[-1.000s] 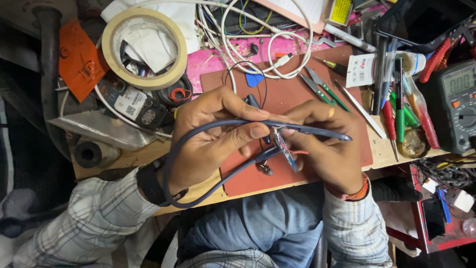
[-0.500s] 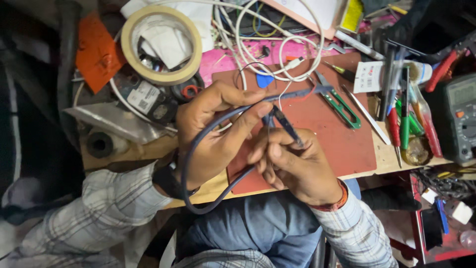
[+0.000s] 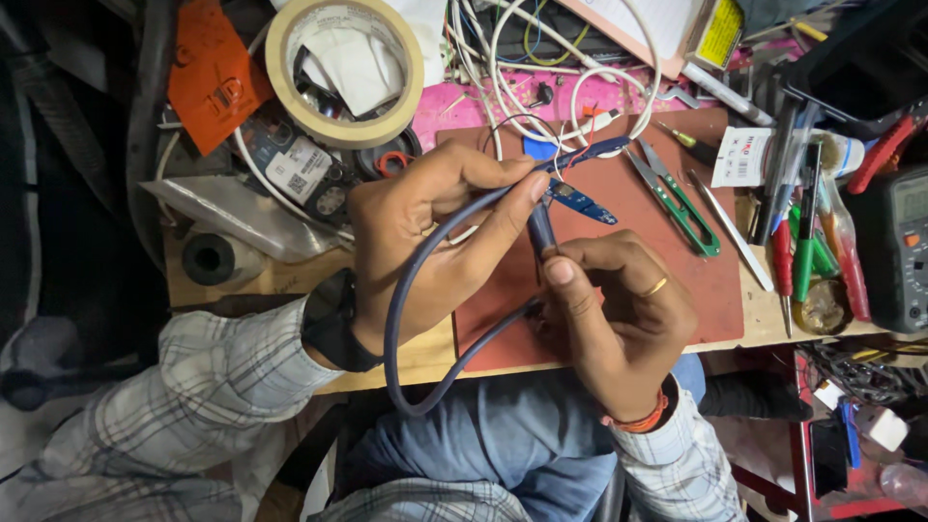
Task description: The person repairs a neckband headphone by stripping the cable, exposing the internal wires, and connecting them to a small circuit board. They use a utility knife and pliers to prepare and secure the connections.
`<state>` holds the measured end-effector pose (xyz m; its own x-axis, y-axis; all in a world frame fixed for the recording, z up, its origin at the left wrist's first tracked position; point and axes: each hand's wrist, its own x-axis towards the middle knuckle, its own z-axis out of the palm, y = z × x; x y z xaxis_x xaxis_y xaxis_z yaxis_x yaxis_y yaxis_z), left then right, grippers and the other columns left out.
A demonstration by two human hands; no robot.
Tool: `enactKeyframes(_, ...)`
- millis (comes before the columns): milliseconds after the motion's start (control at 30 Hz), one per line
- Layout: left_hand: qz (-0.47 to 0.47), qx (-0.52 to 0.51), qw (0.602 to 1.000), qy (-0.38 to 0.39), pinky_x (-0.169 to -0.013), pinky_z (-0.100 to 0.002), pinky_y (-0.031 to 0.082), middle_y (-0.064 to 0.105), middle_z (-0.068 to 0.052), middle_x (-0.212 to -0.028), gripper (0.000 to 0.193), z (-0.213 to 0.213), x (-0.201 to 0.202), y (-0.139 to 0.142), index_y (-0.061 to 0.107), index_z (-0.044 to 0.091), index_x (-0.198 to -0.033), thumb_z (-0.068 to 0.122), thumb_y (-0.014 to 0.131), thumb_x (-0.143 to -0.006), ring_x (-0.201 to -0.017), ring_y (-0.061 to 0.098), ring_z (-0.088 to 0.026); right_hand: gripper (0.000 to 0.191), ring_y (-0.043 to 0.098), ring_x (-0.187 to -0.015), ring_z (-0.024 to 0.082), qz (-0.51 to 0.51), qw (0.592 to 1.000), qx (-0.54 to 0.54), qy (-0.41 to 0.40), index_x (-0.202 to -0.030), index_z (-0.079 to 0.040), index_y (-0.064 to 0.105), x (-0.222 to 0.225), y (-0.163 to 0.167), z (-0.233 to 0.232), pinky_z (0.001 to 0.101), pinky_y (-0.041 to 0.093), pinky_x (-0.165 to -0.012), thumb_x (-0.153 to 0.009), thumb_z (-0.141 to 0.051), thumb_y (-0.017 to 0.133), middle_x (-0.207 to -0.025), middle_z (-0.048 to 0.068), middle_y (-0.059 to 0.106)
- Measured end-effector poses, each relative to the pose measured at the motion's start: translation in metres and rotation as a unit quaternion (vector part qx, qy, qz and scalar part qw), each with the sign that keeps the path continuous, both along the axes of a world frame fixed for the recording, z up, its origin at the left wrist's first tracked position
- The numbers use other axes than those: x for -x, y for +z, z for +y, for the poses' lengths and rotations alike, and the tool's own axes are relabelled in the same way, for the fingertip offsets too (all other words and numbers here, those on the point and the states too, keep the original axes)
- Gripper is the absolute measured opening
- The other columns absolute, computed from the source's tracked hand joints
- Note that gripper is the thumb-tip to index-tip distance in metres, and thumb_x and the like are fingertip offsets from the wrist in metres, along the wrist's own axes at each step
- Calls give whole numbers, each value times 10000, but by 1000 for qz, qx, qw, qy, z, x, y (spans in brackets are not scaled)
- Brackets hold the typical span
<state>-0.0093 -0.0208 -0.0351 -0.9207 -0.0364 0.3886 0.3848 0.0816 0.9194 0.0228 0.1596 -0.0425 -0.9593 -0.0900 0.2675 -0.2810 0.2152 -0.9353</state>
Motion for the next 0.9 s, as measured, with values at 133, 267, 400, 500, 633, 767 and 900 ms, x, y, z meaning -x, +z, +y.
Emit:
enactKeyframes(133, -13, 2, 1000, -17, -726, -153, 586, 793, -89, -1017, 76, 1, 1, -1, 683, -39, -1088, 6, 730, -1047, -869, 728, -25, 169, 607, -676, 82, -28, 999, 21, 16, -1064, 43, 653, 0, -3, 7, 223, 490, -625, -1128, -99, 589, -920, 64, 637)
enactKeyframes(267, -27, 8, 999, -31, -774, -180, 587, 797, -91, -1022, 77, 2, 2, 1, 678, -41, -1075, 13, 725, -1048, -920, 736, -48, 186, 607, -711, 89, -62, 991, 117, 9, -1100, 35, 616, 3, -5, 13, 251, 520, -674, -1153, -137, 569, -928, 71, 632)
enactKeyframes(400, -16, 37, 999, -26, -782, -189, 598, 795, -90, -1008, 91, 5, 2, 3, 694, -32, -1093, 32, 734, -1042, -929, 758, -71, 162, 624, -765, 103, -34, 985, 164, -36, -1112, 8, 578, 8, -3, 17, 257, 550, -652, -1124, -153, 568, -1035, 70, 643)
enactKeyframes(500, -13, 68, 997, -32, -767, -190, 600, 796, -81, -987, 104, 5, 1, 5, 705, -21, -1109, 49, 732, -1037, -910, 776, -75, 209, 580, -711, 97, 21, 996, 48, -68, -1108, 61, 609, 9, 0, 21, 219, 478, -631, -1162, -141, 606, -979, 91, 621)
enactKeyframes(633, -28, 69, 996, -46, -756, -194, 605, 798, -82, -971, 107, 6, 1, 6, 710, -20, -1110, 55, 725, -1035, -895, 780, -81, 205, 597, -721, 121, 88, 993, -56, -52, -1079, 72, 639, 10, 8, 30, 216, 472, -655, -1104, -131, 647, -965, 126, 616)
enactKeyframes(767, -48, 12, 996, -73, -825, -208, 628, 799, -98, -1021, 97, 5, 1, 2, 681, -37, -1127, 39, 694, -1067, -957, 784, -101, 175, 688, -764, 124, 122, 990, -61, 32, -1040, 43, 654, 17, 14, 39, 205, 521, -683, -1101, -112, 601, -910, 120, 690)
enactKeyframes(900, -87, -78, 989, -94, -871, -233, 651, 783, -129, -1048, 93, 9, 2, -5, 648, -54, -1111, 26, 679, -1076, -989, 769, -124, 124, 650, -720, 122, 77, 994, -59, -52, -993, 38, 657, 20, 15, 38, 208, 494, -613, -983, -63, 729, -881, 113, 698)
